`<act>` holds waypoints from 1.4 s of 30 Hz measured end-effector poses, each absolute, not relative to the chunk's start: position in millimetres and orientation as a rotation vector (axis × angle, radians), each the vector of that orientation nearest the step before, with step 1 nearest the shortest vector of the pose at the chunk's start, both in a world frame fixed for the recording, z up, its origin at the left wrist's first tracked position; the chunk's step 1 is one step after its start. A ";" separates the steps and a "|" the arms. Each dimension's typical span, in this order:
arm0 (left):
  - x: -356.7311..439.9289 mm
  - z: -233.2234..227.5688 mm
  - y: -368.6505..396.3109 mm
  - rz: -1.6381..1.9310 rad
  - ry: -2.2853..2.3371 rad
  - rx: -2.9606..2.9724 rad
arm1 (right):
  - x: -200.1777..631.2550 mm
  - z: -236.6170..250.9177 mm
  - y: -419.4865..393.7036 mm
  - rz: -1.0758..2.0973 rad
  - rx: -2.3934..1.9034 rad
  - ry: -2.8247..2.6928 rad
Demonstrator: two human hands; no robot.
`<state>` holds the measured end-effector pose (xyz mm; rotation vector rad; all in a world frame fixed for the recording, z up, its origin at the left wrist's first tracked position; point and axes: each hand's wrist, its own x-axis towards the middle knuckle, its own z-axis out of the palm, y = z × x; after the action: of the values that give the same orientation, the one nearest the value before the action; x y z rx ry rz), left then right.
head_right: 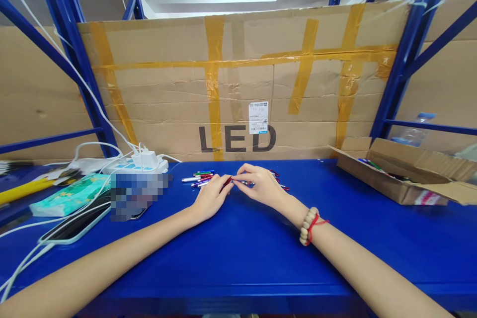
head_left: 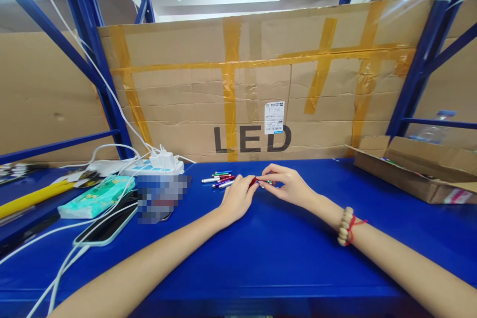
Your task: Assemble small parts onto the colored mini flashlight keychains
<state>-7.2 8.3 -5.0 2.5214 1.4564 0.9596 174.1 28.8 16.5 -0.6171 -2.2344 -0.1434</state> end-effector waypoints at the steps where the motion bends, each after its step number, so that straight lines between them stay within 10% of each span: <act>1: -7.3 -5.5 8.7 0.963 1.447 2.528 | 173.7 16.2 28.4 -0.133 -0.619 -2.231; 42: -4.0 -2.8 4.7 0.978 1.491 2.586 | 186.3 10.4 41.7 -0.109 -1.102 -2.522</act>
<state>-4.0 4.7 -2.8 2.5856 1.4913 0.9776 186.3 41.7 10.4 -1.1020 -2.5224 -0.1088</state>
